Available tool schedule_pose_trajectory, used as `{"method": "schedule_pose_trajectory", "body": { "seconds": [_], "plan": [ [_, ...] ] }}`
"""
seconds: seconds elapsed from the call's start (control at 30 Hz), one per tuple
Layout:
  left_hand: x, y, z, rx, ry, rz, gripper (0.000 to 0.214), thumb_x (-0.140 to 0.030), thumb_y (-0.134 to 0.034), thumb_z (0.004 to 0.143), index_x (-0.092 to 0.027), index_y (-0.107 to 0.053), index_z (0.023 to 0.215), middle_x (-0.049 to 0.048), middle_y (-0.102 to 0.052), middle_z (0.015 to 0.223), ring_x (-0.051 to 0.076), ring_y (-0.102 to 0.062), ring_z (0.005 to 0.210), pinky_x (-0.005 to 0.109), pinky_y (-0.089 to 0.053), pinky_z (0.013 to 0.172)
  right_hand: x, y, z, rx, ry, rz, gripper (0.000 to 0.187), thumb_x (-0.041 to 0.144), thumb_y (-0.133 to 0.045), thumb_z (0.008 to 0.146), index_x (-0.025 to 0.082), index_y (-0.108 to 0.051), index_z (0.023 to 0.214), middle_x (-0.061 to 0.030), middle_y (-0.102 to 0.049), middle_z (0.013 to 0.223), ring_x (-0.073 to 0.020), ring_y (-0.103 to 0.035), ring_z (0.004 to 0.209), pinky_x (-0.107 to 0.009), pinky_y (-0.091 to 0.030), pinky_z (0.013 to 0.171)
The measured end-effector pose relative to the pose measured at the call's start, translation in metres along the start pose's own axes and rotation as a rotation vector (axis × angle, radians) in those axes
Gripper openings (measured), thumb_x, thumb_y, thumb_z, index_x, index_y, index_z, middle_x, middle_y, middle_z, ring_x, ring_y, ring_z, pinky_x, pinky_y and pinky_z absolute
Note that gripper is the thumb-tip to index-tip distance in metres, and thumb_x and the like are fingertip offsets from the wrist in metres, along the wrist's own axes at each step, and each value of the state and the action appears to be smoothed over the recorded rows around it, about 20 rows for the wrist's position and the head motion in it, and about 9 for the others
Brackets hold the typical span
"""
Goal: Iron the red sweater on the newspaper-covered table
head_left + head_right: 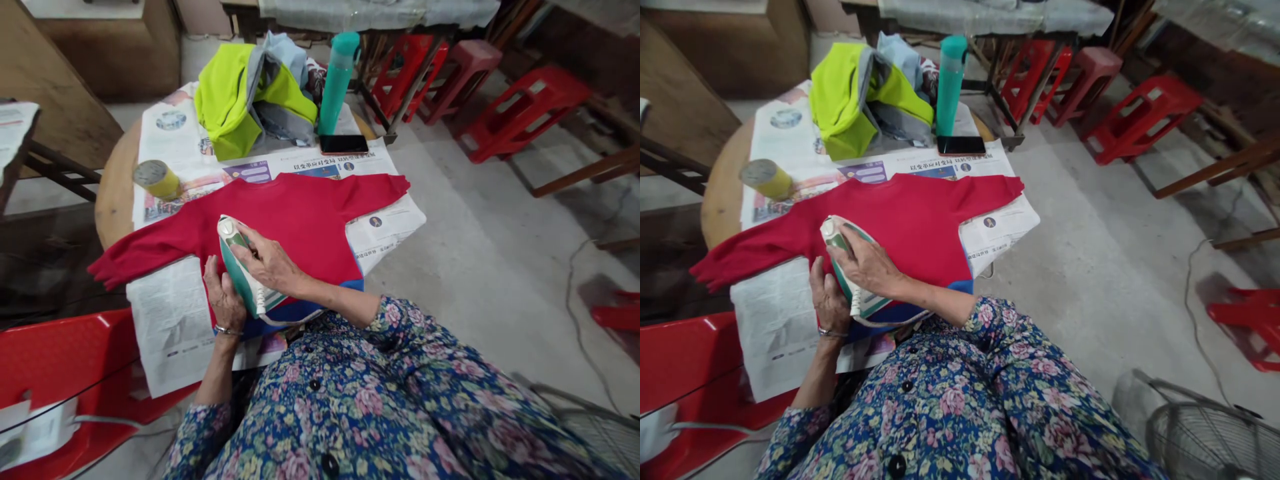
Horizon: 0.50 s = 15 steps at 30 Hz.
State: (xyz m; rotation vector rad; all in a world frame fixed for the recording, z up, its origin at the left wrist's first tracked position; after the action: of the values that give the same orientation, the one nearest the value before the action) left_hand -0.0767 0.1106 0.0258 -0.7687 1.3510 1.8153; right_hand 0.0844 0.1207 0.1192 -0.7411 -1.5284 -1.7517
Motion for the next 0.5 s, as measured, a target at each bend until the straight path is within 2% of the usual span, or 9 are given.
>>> {"method": "schedule_pose_trajectory", "body": {
  "seconds": [0.1,0.2,0.27,0.33,0.37,0.43,0.5],
  "plan": [
    [-0.002,0.002,0.001,0.011,-0.019,-0.026,0.063,-0.052,-0.035,0.111,-0.013,-0.057,0.156,0.0221,-0.055,0.166,0.032,-0.039,0.165,0.052,-0.026,0.140,-0.024,0.020,0.010,0.000,-0.027,-0.168,0.049,0.040,-0.035,0.120,0.027,-0.067,0.155,-0.0098,-0.083,0.130,-0.0263,-0.078,0.118,-0.044,-0.060,0.107],
    [-0.005,0.003,0.003,0.023,-0.012,-0.040,0.062,-0.054,-0.038,0.110,-0.016,-0.059,0.153,0.0217,-0.055,0.165,0.033,-0.040,0.164,0.053,-0.024,0.140,-0.057,0.036,0.034,-0.026,-0.039,-0.412,0.052,0.033,-0.043,0.116,0.014,-0.060,0.162,-0.0172,-0.071,0.154,-0.0320,-0.061,0.148,-0.053,-0.045,0.127],
    [-0.009,0.007,0.003,0.023,-0.002,-0.042,0.060,-0.053,-0.037,0.110,-0.016,-0.060,0.151,0.0212,-0.057,0.163,0.033,-0.043,0.162,0.053,-0.025,0.139,-0.076,0.031,0.045,0.045,-0.047,-0.527,0.058,0.035,-0.052,0.113,0.016,-0.052,0.168,-0.0167,-0.055,0.171,-0.0358,-0.042,0.164,-0.063,-0.033,0.133],
    [-0.018,0.015,0.001,-0.018,0.006,-0.028,0.059,-0.052,-0.035,0.110,-0.016,-0.061,0.149,0.0205,-0.058,0.161,0.033,-0.048,0.158,0.052,-0.029,0.138,-0.088,0.019,0.048,0.124,-0.026,-0.587,0.061,0.040,-0.055,0.113,0.023,-0.050,0.171,-0.0125,-0.043,0.180,-0.0380,-0.029,0.170,-0.072,-0.024,0.135],
    [-0.026,0.021,0.000,-0.051,0.000,-0.008,0.058,-0.053,-0.038,0.109,-0.017,-0.061,0.148,0.0201,-0.059,0.159,0.033,-0.051,0.156,0.052,-0.032,0.136,-0.091,0.012,0.048,0.149,-0.007,-0.601,0.060,0.042,-0.055,0.113,0.027,-0.050,0.171,-0.0107,-0.040,0.181,-0.0388,-0.026,0.172,-0.075,-0.021,0.134],
    [-0.045,0.030,-0.004,-0.095,-0.023,0.039,0.062,-0.058,-0.053,0.103,-0.017,-0.059,0.149,0.0194,-0.064,0.152,0.035,-0.057,0.148,0.052,-0.041,0.131,-0.094,0.004,0.044,0.154,0.026,-0.606,0.059,0.048,-0.053,0.114,0.032,-0.051,0.170,-0.0094,-0.039,0.182,-0.0405,-0.024,0.172,-0.080,-0.018,0.132],
    [-0.065,0.032,-0.007,-0.056,-0.010,0.026,0.081,-0.060,-0.071,0.092,-0.017,-0.050,0.157,0.0173,-0.070,0.137,0.035,-0.067,0.133,0.053,-0.053,0.120,-0.096,0.001,0.041,0.129,0.038,-0.597,0.060,0.052,-0.052,0.113,0.033,-0.051,0.170,-0.0097,-0.040,0.182,-0.0425,-0.024,0.172,-0.083,-0.017,0.131]
  ]
}}
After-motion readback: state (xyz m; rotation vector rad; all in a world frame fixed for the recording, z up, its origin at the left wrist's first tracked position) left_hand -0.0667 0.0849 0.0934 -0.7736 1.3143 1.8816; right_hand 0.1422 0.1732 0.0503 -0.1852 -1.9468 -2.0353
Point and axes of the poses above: each hand's wrist, its own z-axis towards the middle knuckle, its own y-axis out of the back of the hand, x = y × z, the point moved 6 cm from there along z, towards the middle knuckle
